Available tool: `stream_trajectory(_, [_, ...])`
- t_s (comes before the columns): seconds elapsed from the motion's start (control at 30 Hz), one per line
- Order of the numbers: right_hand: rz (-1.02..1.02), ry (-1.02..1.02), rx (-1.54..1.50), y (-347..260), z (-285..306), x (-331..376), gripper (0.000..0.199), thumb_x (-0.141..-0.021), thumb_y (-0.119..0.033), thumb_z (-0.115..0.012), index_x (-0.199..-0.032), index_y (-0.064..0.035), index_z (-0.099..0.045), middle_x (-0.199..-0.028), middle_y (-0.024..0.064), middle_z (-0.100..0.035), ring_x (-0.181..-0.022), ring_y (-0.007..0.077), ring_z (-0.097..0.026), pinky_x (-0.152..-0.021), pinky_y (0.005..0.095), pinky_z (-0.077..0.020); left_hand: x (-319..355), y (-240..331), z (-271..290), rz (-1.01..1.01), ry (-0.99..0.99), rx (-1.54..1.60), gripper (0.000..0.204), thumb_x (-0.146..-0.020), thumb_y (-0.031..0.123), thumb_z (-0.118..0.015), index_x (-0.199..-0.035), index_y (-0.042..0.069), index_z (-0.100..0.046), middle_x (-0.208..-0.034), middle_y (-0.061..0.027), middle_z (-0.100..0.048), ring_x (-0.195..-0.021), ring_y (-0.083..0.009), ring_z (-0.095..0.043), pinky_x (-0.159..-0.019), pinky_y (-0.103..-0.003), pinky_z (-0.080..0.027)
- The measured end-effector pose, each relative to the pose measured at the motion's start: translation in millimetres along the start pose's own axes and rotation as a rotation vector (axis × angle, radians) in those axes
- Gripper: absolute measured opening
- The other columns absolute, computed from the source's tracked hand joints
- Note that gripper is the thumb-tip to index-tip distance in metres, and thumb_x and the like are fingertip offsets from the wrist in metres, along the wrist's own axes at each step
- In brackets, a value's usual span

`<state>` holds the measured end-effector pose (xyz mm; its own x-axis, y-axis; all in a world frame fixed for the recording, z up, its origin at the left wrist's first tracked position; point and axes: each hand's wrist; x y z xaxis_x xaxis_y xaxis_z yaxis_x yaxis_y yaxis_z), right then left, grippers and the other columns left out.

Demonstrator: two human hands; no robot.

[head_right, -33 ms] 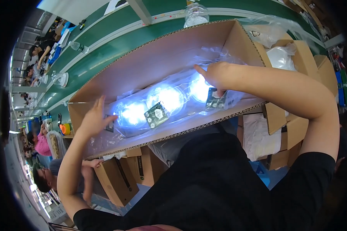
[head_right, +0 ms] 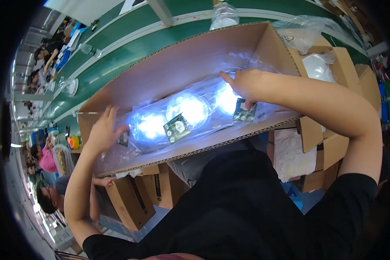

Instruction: Packaging glowing dome-shaped lamps into cardboard boxes.

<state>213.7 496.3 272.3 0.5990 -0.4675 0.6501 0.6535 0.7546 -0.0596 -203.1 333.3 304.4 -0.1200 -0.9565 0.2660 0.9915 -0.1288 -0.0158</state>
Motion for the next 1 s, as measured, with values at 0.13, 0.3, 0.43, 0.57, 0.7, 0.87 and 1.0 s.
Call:
stream_trajectory(0.13, [-0.012, -0.021, -0.081, 3.4, -9.7, 19.4, 0.135, -0.056, -0.017, -0.093, -0.157, -0.0094, -0.004, -0.141, 0.0345, -0.042, -0.112, 0.0459, -0.061, -0.094, 0.0476, -0.0502, 11.1, 17.5, 21.6, 0.108, -0.364, 0.066, 0.074, -0.077, 0.037, -0.079, -0.128, -0.001, -0.040, -0.108, -0.0303, -0.062, -0.100, -0.0434, -0.063, -0.084, -0.049, -0.052])
stream_trajectory(0.3, [0.016, -0.089, -0.014, 27.0, -37.1, -3.4, 0.142, -0.058, -0.021, -0.093, -0.154, -0.0012, 0.010, -0.099, 0.0236, -0.070, -0.095, 0.0392, -0.068, -0.086, 0.0453, -0.0503, 18.1, 19.2, -19.7, 0.168, -0.621, 0.077, 0.101, -0.075, 0.042, -0.079, -0.140, -0.013, -0.025, -0.073, -0.0199, -0.068, -0.062, -0.0339, -0.067, -0.067, -0.042, -0.054])
stream_trajectory(0.43, [-0.176, -0.184, -0.405, 17.4, -13.1, 2.5, 0.134, -0.065, -0.026, -0.090, -0.154, 0.0005, 0.007, -0.103, 0.0238, -0.069, -0.093, 0.0387, -0.068, -0.083, 0.0441, -0.0518, 15.8, 6.9, -17.5, 0.262, -0.827, 0.178, 0.105, -0.080, 0.035, -0.077, -0.141, -0.021, -0.014, -0.069, -0.0204, -0.068, -0.053, -0.0290, -0.067, -0.062, -0.039, -0.055])
stream_trajectory(0.57, [0.237, 0.321, -0.021, -26.9, 21.5, 77.8, 0.066, -0.090, -0.051, -0.061, -0.120, 0.0074, -0.059, -0.102, 0.0218, -0.067, -0.094, 0.0376, -0.067, -0.079, 0.0453, -0.0546, 20.9, 26.3, 25.8, 0.344, -0.682, 0.287, 0.074, -0.085, 0.022, -0.071, -0.140, -0.012, -0.034, -0.075, -0.0209, -0.069, -0.060, -0.0322, -0.068, -0.066, -0.043, -0.055])
stream_trajectory(0.7, [0.442, 0.555, -0.146, -101.9, 21.5, 125.9, 0.053, -0.091, -0.052, -0.057, -0.089, 0.0005, -0.061, -0.087, 0.0136, -0.068, -0.083, 0.0304, -0.069, -0.066, 0.0412, -0.0556, 53.5, 36.4, 63.0, 0.101, -0.193, 0.088, 0.036, -0.089, 0.014, -0.064, -0.124, 0.008, -0.059, -0.080, -0.0178, -0.070, -0.077, -0.0385, -0.067, -0.072, -0.044, -0.052])
stream_trajectory(0.87, [0.367, 1.002, -0.021, -129.3, -2.9, 80.7, 0.024, -0.087, -0.031, -0.066, -0.089, -0.0076, -0.059, -0.071, 0.0058, -0.061, -0.068, 0.0228, -0.065, -0.060, 0.0355, -0.0510, 117.0, 51.9, 92.8, 0.205, 0.351, 0.551, 0.025, -0.097, 0.005, -0.051, -0.120, 0.003, -0.062, -0.073, -0.0067, -0.065, -0.057, -0.0118, -0.055, -0.056, -0.027, -0.044])
stream_trajectory(1.0, [0.247, 0.964, -0.192, -116.8, 54.9, 88.4, 0.029, -0.083, -0.037, -0.072, -0.079, -0.0092, -0.065, -0.065, 0.0128, -0.064, -0.065, 0.0356, -0.065, -0.058, 0.0455, -0.0484, 193.4, 23.0, 71.4, 0.222, 0.687, 0.635, 0.026, -0.102, 0.010, -0.047, -0.122, 0.000, -0.060, -0.081, -0.0028, -0.062, -0.065, -0.0077, -0.053, -0.059, -0.022, -0.041])
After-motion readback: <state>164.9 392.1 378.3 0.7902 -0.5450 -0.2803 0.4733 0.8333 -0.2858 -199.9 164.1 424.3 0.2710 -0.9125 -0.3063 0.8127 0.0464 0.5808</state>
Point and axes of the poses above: each hand's wrist, its own x-axis away from the middle knuckle, its own z-axis out of the back of the hand, y = z × x
